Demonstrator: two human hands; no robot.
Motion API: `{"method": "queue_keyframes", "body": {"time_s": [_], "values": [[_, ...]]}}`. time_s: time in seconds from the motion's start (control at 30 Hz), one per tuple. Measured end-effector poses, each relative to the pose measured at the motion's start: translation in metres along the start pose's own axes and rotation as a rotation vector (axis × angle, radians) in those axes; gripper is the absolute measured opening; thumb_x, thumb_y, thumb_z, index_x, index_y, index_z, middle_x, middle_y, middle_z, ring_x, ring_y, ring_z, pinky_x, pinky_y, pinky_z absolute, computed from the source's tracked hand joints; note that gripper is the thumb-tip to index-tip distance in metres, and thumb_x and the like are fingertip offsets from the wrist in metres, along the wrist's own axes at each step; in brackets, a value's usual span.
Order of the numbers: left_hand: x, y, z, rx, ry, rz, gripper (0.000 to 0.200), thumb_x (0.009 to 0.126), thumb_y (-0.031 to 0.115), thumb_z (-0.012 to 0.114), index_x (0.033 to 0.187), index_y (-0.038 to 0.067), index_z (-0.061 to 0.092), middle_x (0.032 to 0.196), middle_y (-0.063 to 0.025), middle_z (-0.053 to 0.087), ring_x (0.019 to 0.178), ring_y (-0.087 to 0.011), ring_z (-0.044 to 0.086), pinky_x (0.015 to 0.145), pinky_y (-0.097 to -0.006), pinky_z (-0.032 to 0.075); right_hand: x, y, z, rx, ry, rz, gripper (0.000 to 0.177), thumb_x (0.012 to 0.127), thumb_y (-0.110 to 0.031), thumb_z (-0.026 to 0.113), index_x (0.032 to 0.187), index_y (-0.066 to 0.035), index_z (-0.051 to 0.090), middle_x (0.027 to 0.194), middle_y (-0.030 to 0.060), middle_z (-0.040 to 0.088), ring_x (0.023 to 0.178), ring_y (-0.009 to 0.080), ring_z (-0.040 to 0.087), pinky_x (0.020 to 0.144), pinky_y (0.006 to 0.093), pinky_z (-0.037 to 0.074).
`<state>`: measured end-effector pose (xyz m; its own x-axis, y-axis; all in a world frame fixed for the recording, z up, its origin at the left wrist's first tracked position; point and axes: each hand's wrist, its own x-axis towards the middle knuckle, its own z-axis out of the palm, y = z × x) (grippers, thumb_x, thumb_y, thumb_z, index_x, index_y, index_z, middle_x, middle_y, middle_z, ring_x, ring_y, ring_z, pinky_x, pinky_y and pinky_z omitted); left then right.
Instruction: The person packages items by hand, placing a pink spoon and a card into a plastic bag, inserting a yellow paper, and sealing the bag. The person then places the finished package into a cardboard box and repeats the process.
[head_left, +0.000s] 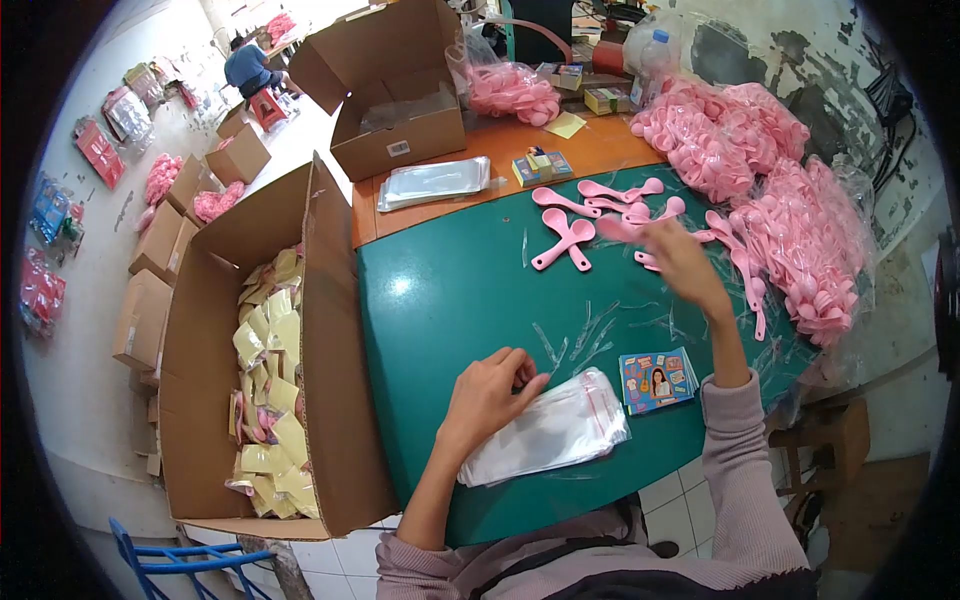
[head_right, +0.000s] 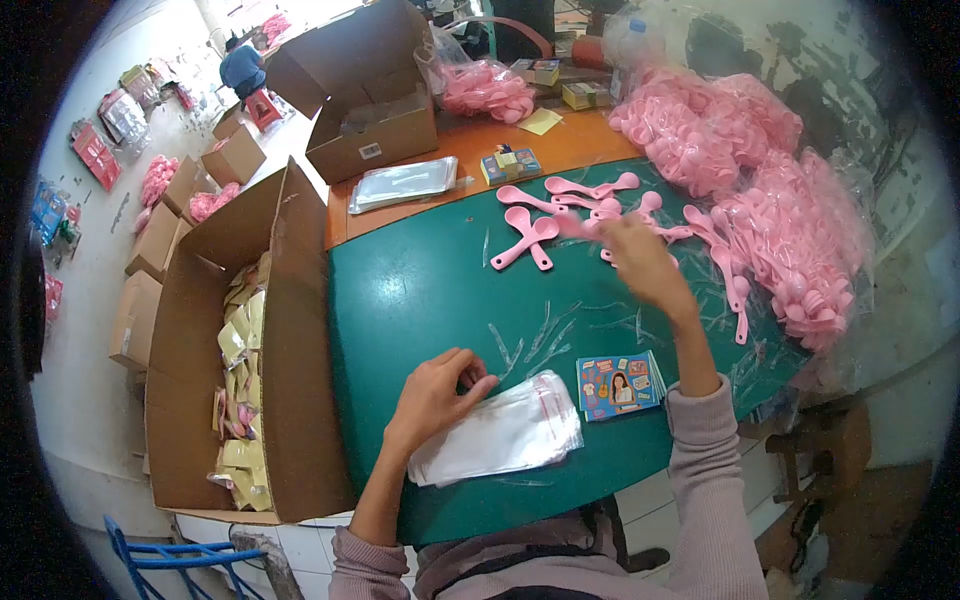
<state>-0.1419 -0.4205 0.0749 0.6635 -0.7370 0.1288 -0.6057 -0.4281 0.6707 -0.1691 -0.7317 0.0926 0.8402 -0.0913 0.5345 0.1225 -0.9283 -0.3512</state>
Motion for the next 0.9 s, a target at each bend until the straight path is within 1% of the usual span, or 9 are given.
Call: {"method": "queue_keyframes", "body": {"time_s": [0.07,0.13,0.17,0.27,0.37,0.53,0.73,0.87,0.9], "values": [[0.002,-0.006,0.001,-0.022,0.073,-0.043,0.021,0.078,0.021,0.065,0.084,0.001,0.058,0.075,-0.0094,0.059,0.063,-0.0185,0.058,0.059,-0.0296,0.047,-0.002,-0.03,0.008,-0.017,-0.063,-0.152,0.016,0.083,-0.009,0.052,0.097,-0.002,0.056,0.086,0.014,0.059,0.073,0.0216,0.06,0.067,0.0336,0.046],[0.003,-0.009,-0.001,-0.13,0.135,-0.077,0.021,0.078,0.021,0.065,0.085,0.002,0.058,0.075,-0.0093,0.06,0.064,-0.0195,0.058,0.06,-0.0299,0.047,0.002,-0.076,-0.003,0.52,-0.429,0.215,0.016,0.08,-0.01,0.058,0.095,-0.002,0.058,0.082,0.0118,0.059,0.069,0.0191,0.059,0.065,0.0303,0.046],[0.004,-0.01,-0.001,-0.24,0.197,-0.108,0.021,0.078,0.022,0.064,0.085,0.003,0.058,0.075,-0.0093,0.06,0.064,-0.0204,0.059,0.061,-0.0302,0.047,0.003,-0.079,0.002,0.523,-0.432,0.213,0.016,0.08,-0.01,0.058,0.095,-0.002,0.058,0.082,0.0118,0.059,0.069,0.0191,0.059,0.065,0.0303,0.046],[0.0,0.003,-0.016,-0.196,-0.036,0.03,0.024,0.077,0.024,0.066,0.087,0.004,0.059,0.077,-0.0092,0.059,0.069,-0.0224,0.059,0.064,-0.0309,0.048,0.001,-0.083,0.007,0.523,-0.152,0.204,0.017,0.08,-0.01,0.06,0.096,-0.003,0.059,0.074,0.0062,0.058,0.06,0.0107,0.052,0.057,0.0235,0.044],[-0.009,0.015,-0.003,0.015,-0.097,0.158,0.027,0.074,0.025,0.069,0.088,0.005,0.06,0.081,-0.0085,0.058,0.074,-0.0229,0.06,0.066,-0.0322,0.048,0.003,-0.072,0.01,0.759,-0.091,0.286,0.017,0.084,-0.011,0.057,0.098,-0.003,0.059,0.074,0.0034,0.057,0.061,0.0072,0.051,0.056,0.0213,0.043],[-0.005,0.007,0.01,0.036,-0.097,0.093,0.025,0.072,0.023,0.07,0.087,0.005,0.06,0.081,-0.0077,0.057,0.074,-0.0216,0.06,0.067,-0.032,0.049,0.0,-0.073,0.02,0.842,-0.073,0.263,0.018,0.088,-0.011,0.051,0.103,-0.002,0.058,0.073,0.0016,0.055,0.062,0.0064,0.051,0.057,0.0199,0.043],[-0.002,-0.001,-0.009,-0.363,-0.201,-0.097,0.014,0.077,0.011,0.065,0.085,0.001,0.06,0.082,-0.0062,0.067,0.077,-0.0134,0.064,0.071,-0.0251,0.049,-0.002,-0.084,0.022,0.873,0.117,0.321,0.013,0.086,-0.009,0.056,0.096,-0.001,0.057,0.073,0.002,0.055,0.06,0.0062,0.051,0.054,0.0192,0.043],[-0.002,-0.007,-0.009,-0.404,-0.105,-0.004,0.014,0.079,0.011,0.064,0.086,0.0,0.057,0.083,-0.0081,0.066,0.077,-0.014,0.064,0.071,-0.0264,0.049,-0.004,-0.084,0.018,0.939,0.151,0.314,0.009,0.084,-0.008,0.059,0.088,-0.001,0.055,0.069,0.0014,0.055,0.057,0.0051,0.051,0.05,0.0175,0.041],[-0.002,-0.011,-0.006,-0.596,-0.082,-0.016,0.016,0.08,0.01,0.063,0.089,0.001,0.054,0.083,-0.0097,0.066,0.078,-0.0148,0.064,0.071,-0.0269,0.049,-0.004,-0.084,0.017,0.962,0.15,0.31,0.009,0.084,-0.009,0.059,0.086,-0.001,0.055,0.067,0.0013,0.056,0.055,0.0048,0.052,0.048,0.0171,0.04]]}}
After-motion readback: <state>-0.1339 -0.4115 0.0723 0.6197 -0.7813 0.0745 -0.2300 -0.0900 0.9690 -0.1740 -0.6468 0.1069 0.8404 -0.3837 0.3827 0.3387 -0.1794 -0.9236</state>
